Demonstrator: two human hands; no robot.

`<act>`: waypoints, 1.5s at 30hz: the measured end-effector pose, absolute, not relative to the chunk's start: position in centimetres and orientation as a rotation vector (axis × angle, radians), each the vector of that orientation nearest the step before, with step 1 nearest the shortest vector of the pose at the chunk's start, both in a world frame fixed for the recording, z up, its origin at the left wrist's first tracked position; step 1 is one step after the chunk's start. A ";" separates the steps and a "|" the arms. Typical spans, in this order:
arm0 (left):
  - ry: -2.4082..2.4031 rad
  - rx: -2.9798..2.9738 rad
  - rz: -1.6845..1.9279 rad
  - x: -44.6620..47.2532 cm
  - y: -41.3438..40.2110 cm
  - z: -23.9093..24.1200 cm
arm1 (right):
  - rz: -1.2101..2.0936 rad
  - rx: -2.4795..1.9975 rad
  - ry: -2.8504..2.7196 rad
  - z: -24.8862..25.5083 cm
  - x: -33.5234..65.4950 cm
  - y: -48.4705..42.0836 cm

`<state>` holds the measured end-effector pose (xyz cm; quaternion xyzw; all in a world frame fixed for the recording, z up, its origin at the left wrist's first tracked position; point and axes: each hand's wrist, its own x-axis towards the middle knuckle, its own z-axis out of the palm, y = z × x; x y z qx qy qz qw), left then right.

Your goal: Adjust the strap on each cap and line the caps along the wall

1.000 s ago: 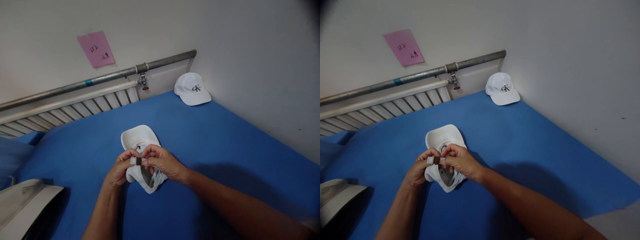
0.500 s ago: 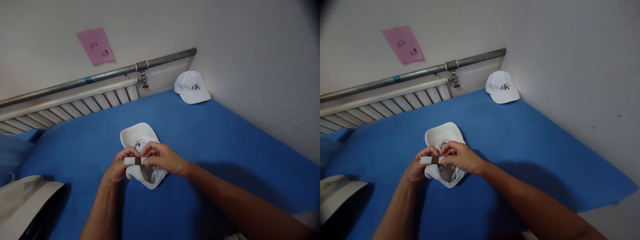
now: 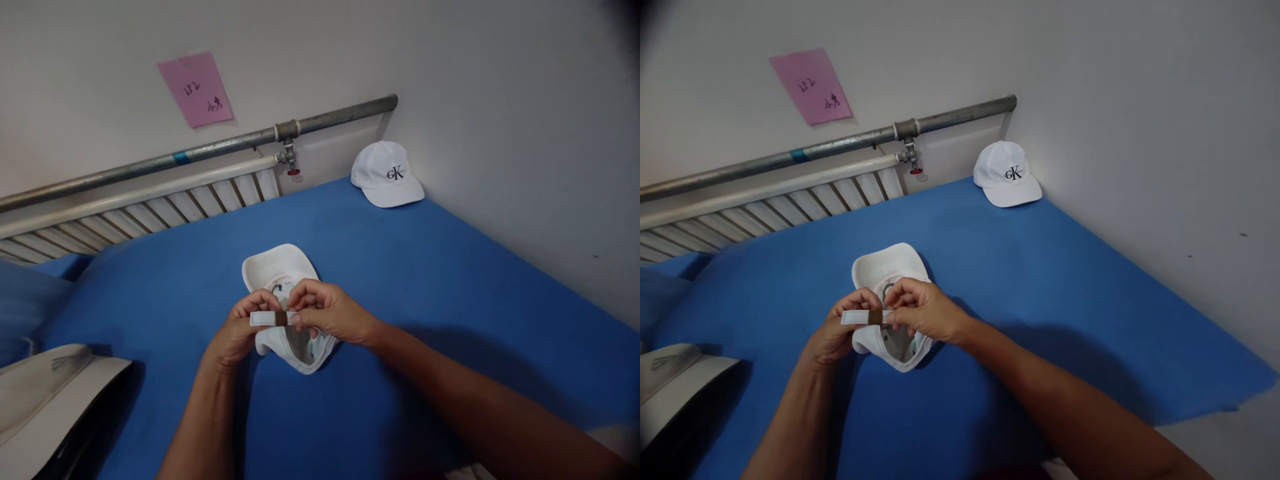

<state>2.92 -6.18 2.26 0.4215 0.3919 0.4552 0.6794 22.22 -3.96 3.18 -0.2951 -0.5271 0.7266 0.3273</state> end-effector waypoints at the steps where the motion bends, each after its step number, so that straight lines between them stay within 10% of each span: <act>1: 0.893 0.950 1.019 2.9 -6.2 2.2 | 1.902 -0.763 -1.376 3.2 22.2 -4.0; 45: 1.103 1.173 0.760 1.8 -6.6 3.5 | 1.961 -0.840 -1.593 2.2 23.7 -2.6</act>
